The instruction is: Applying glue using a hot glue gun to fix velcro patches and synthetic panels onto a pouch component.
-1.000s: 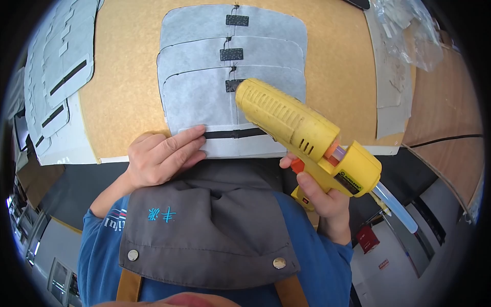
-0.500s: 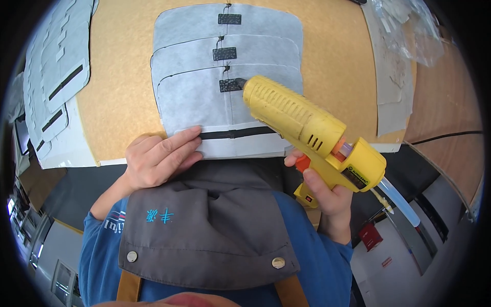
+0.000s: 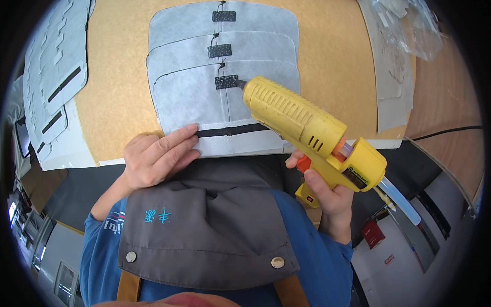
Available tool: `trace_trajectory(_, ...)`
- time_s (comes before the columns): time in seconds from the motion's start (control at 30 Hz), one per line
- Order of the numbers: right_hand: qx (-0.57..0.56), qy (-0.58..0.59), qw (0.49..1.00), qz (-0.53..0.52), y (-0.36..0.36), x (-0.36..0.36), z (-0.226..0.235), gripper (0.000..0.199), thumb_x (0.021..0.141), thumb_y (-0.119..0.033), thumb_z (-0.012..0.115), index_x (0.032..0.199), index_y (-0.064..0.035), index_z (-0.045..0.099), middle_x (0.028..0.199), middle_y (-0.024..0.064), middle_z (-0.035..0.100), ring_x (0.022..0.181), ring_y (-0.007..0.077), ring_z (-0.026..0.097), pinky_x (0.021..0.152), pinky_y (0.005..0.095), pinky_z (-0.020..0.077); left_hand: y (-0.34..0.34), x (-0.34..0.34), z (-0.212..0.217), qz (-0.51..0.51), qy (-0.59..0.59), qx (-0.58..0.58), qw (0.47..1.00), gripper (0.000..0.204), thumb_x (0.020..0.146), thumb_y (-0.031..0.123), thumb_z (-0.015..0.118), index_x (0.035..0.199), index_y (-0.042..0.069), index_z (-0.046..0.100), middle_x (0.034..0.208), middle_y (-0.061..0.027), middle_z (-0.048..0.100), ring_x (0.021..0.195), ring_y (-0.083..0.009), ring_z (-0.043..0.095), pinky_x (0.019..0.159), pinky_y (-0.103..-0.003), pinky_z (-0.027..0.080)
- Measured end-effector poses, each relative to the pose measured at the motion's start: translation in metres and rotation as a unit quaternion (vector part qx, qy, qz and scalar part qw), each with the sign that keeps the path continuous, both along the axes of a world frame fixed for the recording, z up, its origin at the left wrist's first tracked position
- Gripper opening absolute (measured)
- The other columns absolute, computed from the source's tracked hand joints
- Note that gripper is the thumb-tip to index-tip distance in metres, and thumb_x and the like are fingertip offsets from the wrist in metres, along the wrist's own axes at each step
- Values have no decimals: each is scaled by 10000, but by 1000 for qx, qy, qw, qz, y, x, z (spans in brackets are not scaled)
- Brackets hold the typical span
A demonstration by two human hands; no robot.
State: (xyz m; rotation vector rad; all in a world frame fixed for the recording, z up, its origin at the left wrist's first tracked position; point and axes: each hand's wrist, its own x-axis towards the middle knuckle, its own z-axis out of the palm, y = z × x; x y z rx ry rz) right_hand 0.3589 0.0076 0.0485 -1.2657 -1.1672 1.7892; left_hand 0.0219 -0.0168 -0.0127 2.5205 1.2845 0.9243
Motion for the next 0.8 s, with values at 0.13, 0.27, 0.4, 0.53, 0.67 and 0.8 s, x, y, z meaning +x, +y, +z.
trace_trajectory(0.13, 1, 0, 1000, 1, -2, -1, 1, 523, 889, -44, 606, 1376, 66, 450, 1109, 196, 636, 1002, 267, 644, 917, 411, 507, 0, 0, 1, -1, 5, 1, 1000, 272, 736, 170, 845, 960, 53, 746, 1109, -86, 747, 529, -106, 524, 472, -239, 412)
trace_trajectory(0.27, -10, 9, 1000, -3, -3, -4, 2, 527, 879, -32, 618, 1374, 52, 456, 1176, 211, 610, 1008, 263, 642, 910, 409, 513, 0, 0, 1, 0, 2, 1, 1000, 271, 737, 170, 844, 961, 53, 746, 1112, -85, 747, 527, -107, 522, 471, -237, 410)
trace_trajectory(0.4, -16, 42, 999, -25, -3, -16, 1, 537, 864, -11, 630, 1373, 20, 463, 1238, 222, 576, 1012, 267, 637, 903, 412, 520, -1, 0, 0, 2, 0, -1, 1000, 273, 741, 171, 843, 967, 54, 745, 1112, -86, 746, 526, -105, 519, 471, -236, 410)
trace_trajectory(0.53, 2, 34, 999, 14, 1, -12, -2, 539, 858, 1, 626, 1373, 9, 463, 1234, 219, 578, 1013, 270, 635, 904, 414, 521, 0, 0, 1, 0, -2, -3, 1000, 274, 741, 173, 842, 968, 55, 742, 1113, -84, 746, 526, -101, 516, 470, -235, 409)
trace_trajectory(0.67, 4, 30, 999, 20, 0, -9, -3, 544, 861, -1, 624, 1378, 21, 456, 1229, 217, 578, 1020, 271, 635, 904, 414, 520, 0, 0, 1, 2, 3, -3, 1000, 271, 740, 178, 843, 962, 59, 742, 1111, -80, 747, 523, -98, 512, 469, -234, 406)
trace_trajectory(0.8, -3, 16, 1000, -21, -3, -9, 1, 543, 870, -19, 627, 1380, 45, 454, 1180, 214, 601, 1014, 266, 640, 905, 407, 519, 0, 0, 0, 3, 5, 0, 1000, 268, 740, 181, 844, 958, 61, 743, 1110, -80, 747, 522, -98, 511, 469, -233, 405)
